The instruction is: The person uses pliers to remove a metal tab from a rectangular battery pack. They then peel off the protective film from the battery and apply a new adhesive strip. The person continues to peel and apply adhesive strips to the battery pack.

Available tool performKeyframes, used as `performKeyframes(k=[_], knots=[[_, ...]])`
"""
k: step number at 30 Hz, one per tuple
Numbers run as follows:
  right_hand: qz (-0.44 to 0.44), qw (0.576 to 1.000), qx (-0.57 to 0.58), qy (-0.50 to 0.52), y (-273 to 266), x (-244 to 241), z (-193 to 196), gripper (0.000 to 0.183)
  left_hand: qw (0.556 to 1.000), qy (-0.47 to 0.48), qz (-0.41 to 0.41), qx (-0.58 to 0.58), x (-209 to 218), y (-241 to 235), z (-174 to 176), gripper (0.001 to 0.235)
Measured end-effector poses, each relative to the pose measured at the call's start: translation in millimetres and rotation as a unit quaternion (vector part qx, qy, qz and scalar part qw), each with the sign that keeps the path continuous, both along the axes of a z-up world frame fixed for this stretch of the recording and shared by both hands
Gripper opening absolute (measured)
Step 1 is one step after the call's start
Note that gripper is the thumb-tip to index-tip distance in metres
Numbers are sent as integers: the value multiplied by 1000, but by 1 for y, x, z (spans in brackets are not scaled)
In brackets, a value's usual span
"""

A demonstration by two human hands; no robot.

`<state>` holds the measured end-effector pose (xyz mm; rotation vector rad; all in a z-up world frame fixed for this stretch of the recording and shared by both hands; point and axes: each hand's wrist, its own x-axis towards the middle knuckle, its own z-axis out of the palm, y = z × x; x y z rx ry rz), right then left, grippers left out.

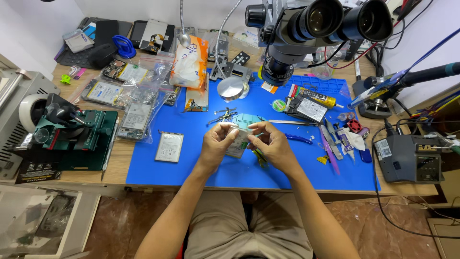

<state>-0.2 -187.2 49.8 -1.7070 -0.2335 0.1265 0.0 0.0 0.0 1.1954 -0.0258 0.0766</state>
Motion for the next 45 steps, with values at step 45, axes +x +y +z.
performKeyframes(k=[45], knots=[[-28,934,-341,-104,-1,-65,21,23,765,-79,-179,613,-33,83,35,59]])
